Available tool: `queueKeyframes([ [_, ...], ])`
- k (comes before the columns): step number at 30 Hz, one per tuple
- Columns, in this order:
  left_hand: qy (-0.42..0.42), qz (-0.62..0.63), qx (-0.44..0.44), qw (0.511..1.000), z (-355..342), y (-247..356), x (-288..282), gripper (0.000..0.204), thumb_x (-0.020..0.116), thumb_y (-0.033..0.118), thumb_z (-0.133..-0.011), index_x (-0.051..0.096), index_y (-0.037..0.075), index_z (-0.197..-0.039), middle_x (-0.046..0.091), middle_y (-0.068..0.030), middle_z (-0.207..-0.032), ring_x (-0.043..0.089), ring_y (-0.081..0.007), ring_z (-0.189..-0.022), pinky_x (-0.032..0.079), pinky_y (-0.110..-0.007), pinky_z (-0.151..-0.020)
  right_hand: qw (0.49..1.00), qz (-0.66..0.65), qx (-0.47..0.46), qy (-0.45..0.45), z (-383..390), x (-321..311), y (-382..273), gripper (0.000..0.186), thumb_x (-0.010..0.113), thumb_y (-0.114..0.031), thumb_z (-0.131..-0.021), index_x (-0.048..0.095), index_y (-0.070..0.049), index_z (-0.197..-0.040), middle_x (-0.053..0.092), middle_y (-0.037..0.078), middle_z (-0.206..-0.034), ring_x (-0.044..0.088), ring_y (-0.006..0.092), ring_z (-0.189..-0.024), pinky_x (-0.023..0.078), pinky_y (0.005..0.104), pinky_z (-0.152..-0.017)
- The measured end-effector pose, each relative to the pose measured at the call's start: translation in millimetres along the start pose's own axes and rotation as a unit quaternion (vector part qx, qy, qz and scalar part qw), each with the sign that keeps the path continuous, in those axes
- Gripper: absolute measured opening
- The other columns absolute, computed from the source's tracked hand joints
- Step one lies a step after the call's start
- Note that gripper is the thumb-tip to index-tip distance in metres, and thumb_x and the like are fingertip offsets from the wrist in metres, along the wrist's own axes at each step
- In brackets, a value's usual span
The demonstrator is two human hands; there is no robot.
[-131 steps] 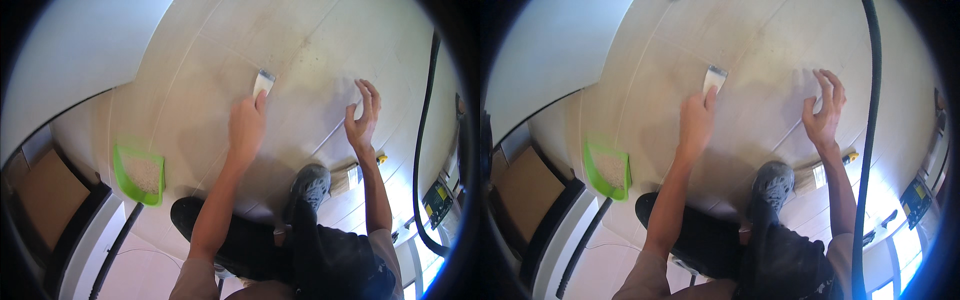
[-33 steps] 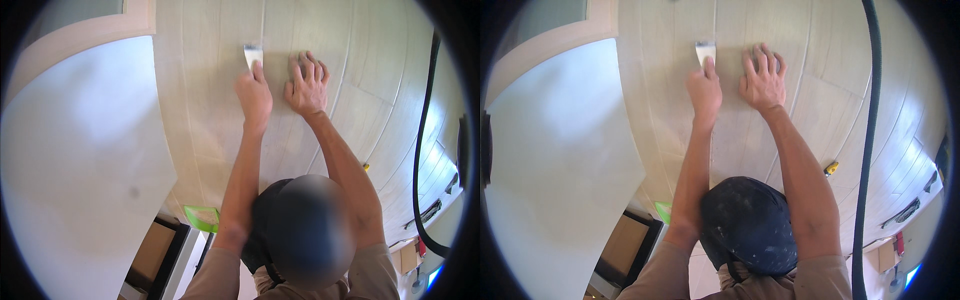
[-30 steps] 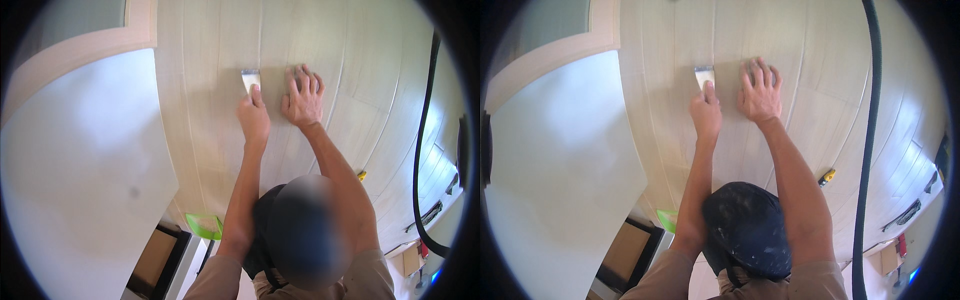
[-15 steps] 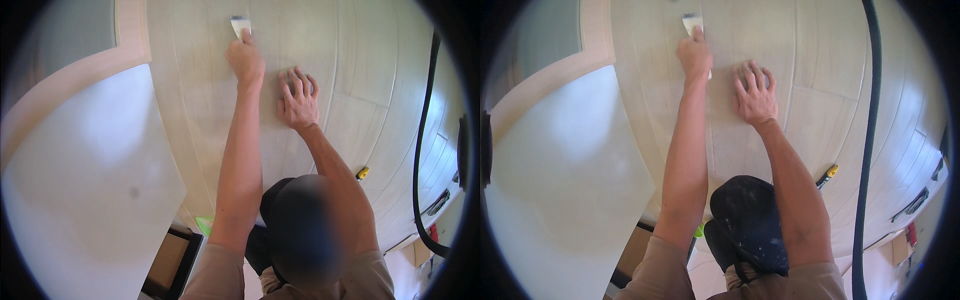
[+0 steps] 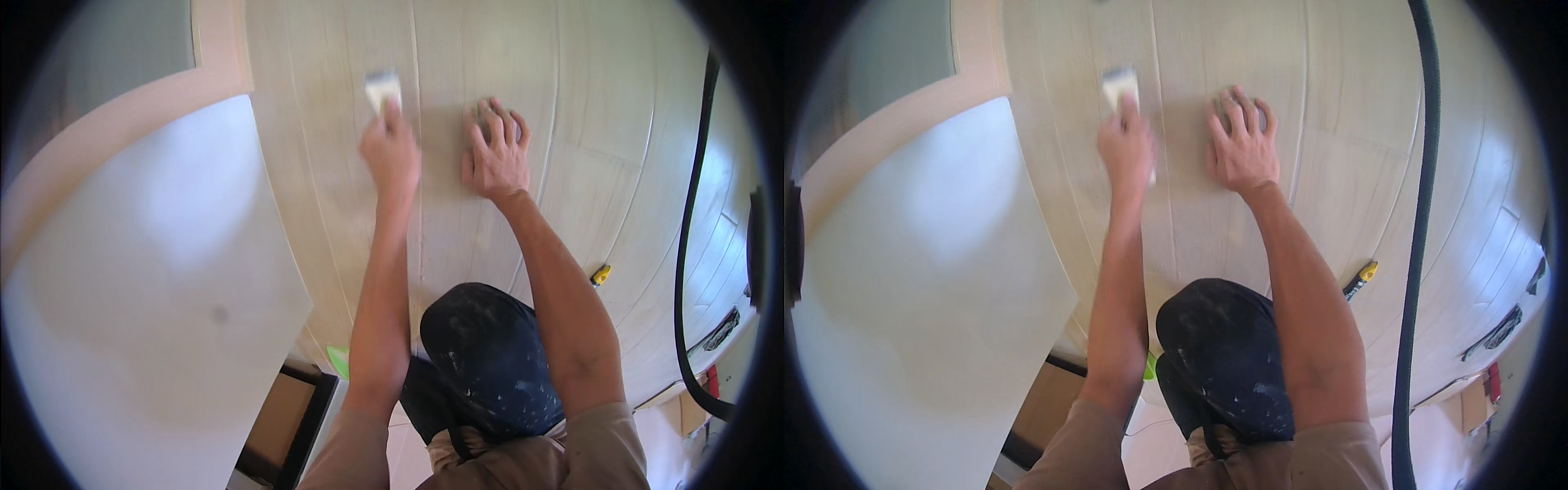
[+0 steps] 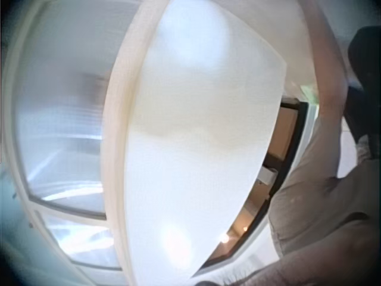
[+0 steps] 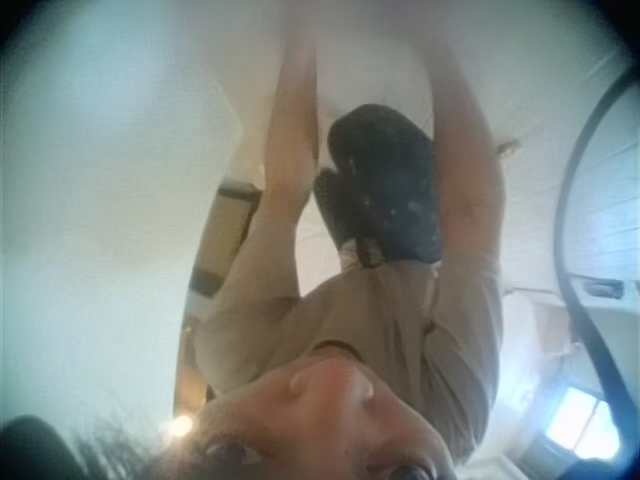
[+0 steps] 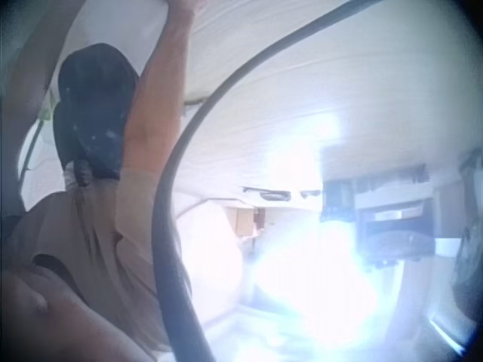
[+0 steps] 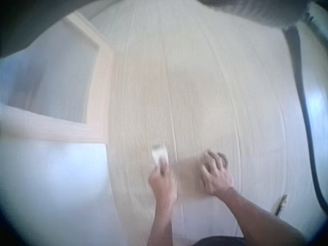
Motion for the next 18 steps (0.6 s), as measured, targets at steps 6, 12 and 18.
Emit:
queueKeyframes([
  [6, -0.017, 0.011, -0.174, 0.985, 218.6, -136.8, -54.8, 0.061, 0.049, 0.045, -0.109, 0.058, -0.001, -0.071, 0.051, -0.0055, -0.056, 0.050, -0.0152, -0.055, 0.041, -0.038, -0.054, 0.999, 0.011, -0.004, 0.042, -3.2, -16.4, 11.5, 0.058, 0.060, -0.025, -0.084, 0.055, -0.014, -0.141, 0.049, 0.012, -0.146, 0.038, 0.0293, -0.146, 0.026, 0.0571, -0.119],
  [12, -0.010, 0.031, -0.205, 0.978, 298.6, -164.2, -30.6, 0.059, 0.048, 0.046, -0.110, 0.058, -0.001, -0.076, 0.047, -0.0033, -0.060, 0.045, -0.0134, -0.057, 0.039, -0.037, -0.055, 0.995, 0.030, -0.017, 0.093, -7.6, -32.6, 45.2, 0.055, 0.060, -0.026, -0.083, 0.059, -0.013, -0.137, 0.052, 0.015, -0.141, 0.043, 0.0348, -0.137, 0.028, 0.0583, -0.116],
  [18, -0.010, 0.018, -0.188, 0.982, 294.0, -214.7, -44.6, 0.060, 0.051, 0.046, -0.109, 0.060, -0.004, -0.077, 0.046, -0.0063, -0.057, 0.044, -0.0143, -0.055, 0.037, -0.039, -0.054, 0.988, 0.089, -0.031, 0.121, 2.2, -8.0, 33.5, 0.055, 0.056, -0.024, -0.087, 0.060, -0.016, -0.141, 0.051, 0.013, -0.145, 0.044, 0.0309, -0.139, 0.025, 0.0530, -0.116],
])
Point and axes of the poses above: each hand's wrist, its own z-axis away from the middle knuckle, its own x-axis out of the palm, y = z × x, the point moved 6 cm from there along -z, towards the middle knuckle
